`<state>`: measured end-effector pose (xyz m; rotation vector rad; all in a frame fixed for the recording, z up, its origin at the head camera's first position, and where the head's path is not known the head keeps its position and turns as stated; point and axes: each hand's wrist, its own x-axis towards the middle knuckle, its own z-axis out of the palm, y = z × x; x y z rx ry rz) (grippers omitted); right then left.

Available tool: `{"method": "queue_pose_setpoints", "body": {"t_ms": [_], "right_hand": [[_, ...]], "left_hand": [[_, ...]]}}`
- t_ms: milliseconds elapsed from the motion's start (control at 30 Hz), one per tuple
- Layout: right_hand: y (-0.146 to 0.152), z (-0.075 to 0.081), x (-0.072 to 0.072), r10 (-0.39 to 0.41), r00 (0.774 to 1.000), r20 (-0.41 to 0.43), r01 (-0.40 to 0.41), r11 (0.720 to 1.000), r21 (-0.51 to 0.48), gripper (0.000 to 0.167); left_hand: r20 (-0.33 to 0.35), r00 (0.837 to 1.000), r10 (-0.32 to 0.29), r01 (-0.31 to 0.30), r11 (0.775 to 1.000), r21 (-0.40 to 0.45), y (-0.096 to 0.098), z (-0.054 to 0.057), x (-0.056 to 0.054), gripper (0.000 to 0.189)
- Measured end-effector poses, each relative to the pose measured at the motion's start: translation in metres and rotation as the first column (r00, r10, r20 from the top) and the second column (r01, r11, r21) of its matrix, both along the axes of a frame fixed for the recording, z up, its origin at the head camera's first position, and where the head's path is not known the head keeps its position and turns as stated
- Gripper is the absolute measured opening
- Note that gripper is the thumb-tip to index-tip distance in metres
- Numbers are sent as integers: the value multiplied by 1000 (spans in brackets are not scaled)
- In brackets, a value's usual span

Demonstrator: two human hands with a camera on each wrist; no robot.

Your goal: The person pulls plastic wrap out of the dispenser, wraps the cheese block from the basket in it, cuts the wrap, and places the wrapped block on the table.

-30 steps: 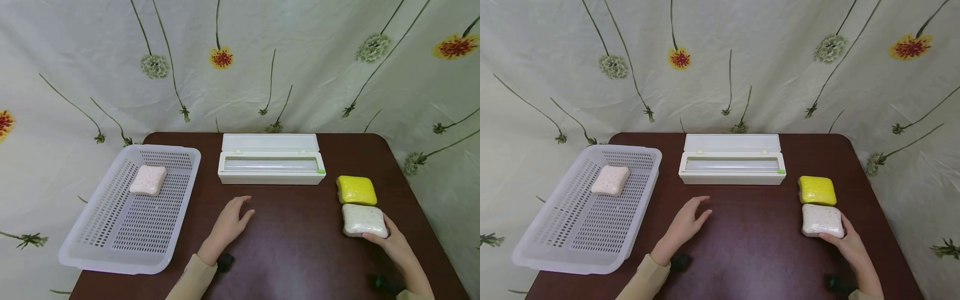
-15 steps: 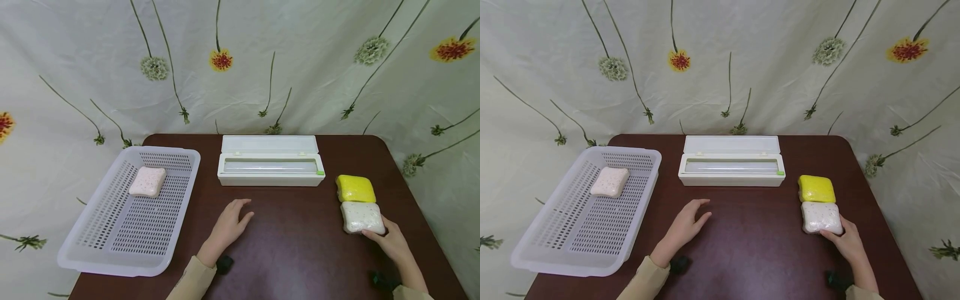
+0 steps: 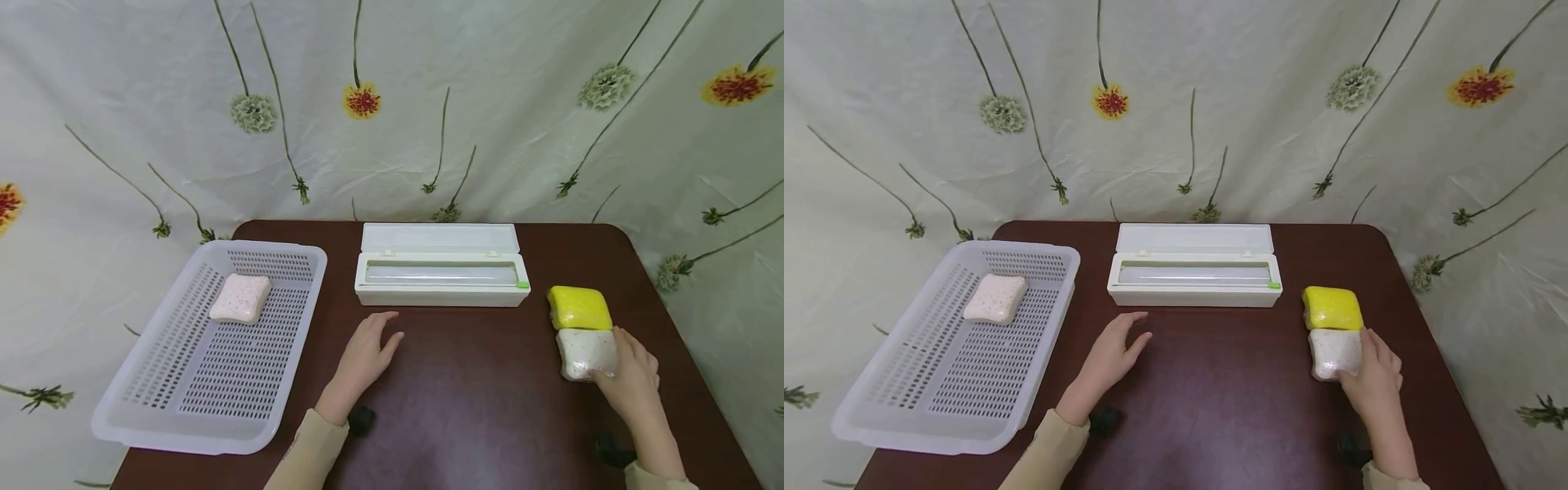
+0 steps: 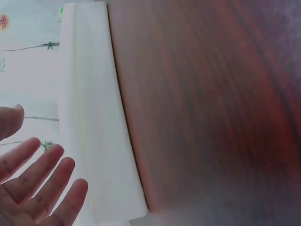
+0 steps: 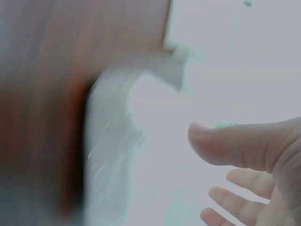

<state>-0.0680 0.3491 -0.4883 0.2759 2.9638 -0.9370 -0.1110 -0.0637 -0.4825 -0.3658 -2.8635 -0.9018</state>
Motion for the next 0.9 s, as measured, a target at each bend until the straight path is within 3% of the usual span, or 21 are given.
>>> {"method": "queue_pose_setpoints", "body": {"t_ms": [133, 200, 400, 500, 567, 733, 833, 900], "right_hand": [[-38, 12, -10, 64, 971, -228, -62, 998, 14, 65], [-56, 14, -16, 95, 951, -294, -95, 995, 14, 54], [-99, 6, -35, 159, 925, -346, -173, 985, -11, 42], [-115, 0, -43, 203, 899, -388, -219, 976, 4, 39], [-124, -4, -49, 242, 870, -429, -255, 966, 28, 38], [-144, -12, -63, 363, 771, -523, -338, 930, 148, 35], [-149, -15, -74, 401, 720, -567, -331, 916, 227, 34], [-148, -17, -82, 406, 698, -590, -307, 914, 265, 34]], "left_hand": [[-55, 998, 17, -17, 1000, -5, -2, 3, -7, 38], [-83, 996, 19, -19, 1000, 2, -2, 4, -10, 35], [-153, 988, 19, -18, 1000, 9, -1, 8, -19, 30], [-180, 984, 16, -16, 1000, 3, 0, 8, -24, 27], [-196, 980, 11, -12, 1000, -7, 0, 7, -27, 26], [-244, 970, -16, 4, 999, -48, 2, 4, -36, 22], [-299, 954, -28, 6, 997, -74, 1, 0, -44, 19], [-340, 940, -32, 2, 996, -89, 0, -3, -49, 18]]}}
